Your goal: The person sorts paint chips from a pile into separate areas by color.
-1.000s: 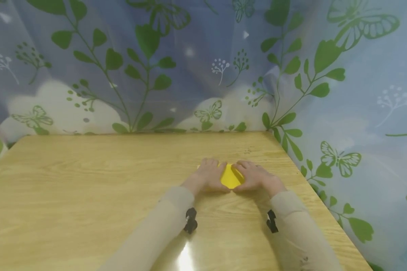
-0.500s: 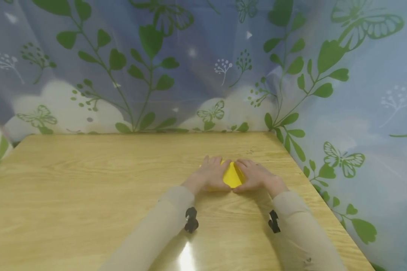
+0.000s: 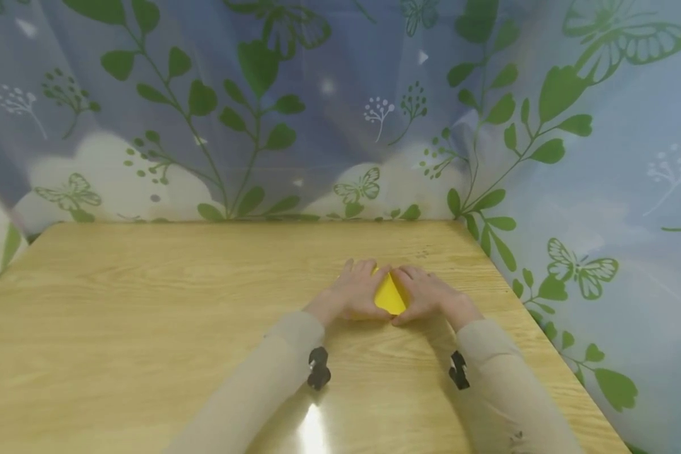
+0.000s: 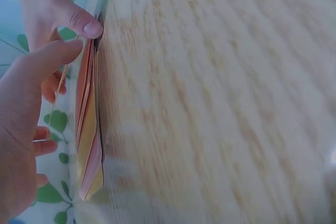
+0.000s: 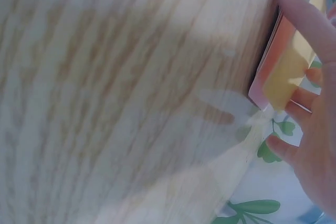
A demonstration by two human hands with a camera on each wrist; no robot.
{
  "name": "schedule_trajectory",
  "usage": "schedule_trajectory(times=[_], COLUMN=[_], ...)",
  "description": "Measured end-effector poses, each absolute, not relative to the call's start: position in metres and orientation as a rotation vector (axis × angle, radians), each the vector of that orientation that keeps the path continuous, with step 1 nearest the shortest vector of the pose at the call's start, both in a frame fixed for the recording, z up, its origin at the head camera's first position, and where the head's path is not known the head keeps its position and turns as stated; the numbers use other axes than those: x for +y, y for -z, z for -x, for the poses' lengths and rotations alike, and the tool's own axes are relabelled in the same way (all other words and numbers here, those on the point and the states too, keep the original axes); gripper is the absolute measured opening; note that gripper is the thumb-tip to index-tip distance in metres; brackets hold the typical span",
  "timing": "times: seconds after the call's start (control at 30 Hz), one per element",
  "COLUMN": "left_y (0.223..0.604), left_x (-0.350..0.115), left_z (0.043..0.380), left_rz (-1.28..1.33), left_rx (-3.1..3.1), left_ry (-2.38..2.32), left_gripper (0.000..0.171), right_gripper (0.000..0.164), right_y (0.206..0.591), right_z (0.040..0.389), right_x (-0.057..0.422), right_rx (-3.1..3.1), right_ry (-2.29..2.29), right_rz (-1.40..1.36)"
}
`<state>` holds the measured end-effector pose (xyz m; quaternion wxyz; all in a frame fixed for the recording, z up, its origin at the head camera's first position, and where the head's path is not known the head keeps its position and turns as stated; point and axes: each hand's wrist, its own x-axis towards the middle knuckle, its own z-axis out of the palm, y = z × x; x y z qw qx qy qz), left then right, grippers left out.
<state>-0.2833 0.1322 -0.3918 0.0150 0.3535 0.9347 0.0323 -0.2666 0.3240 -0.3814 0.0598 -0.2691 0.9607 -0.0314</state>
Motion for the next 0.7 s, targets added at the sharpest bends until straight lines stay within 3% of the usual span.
schedule_trajectory(times=[0.4, 0.7], left_y=[0.39, 0.381], left_x=[0.124, 0.086], left_z=[0.289, 0.293], left_rz=[-1.144, -1.263], left_rx=[2.951, 2.996], left_ry=[0.093, 0.066], left_gripper=[0.107, 0.095], right_gripper=[0.103, 0.095], right_y=[0.378, 0.37], right_z=[0.266, 0.267], right_x=[0.323, 0.301], right_rx=[3.006, 3.046], right_ry=[0.015, 0.065], right_rz=[0.967, 1.126])
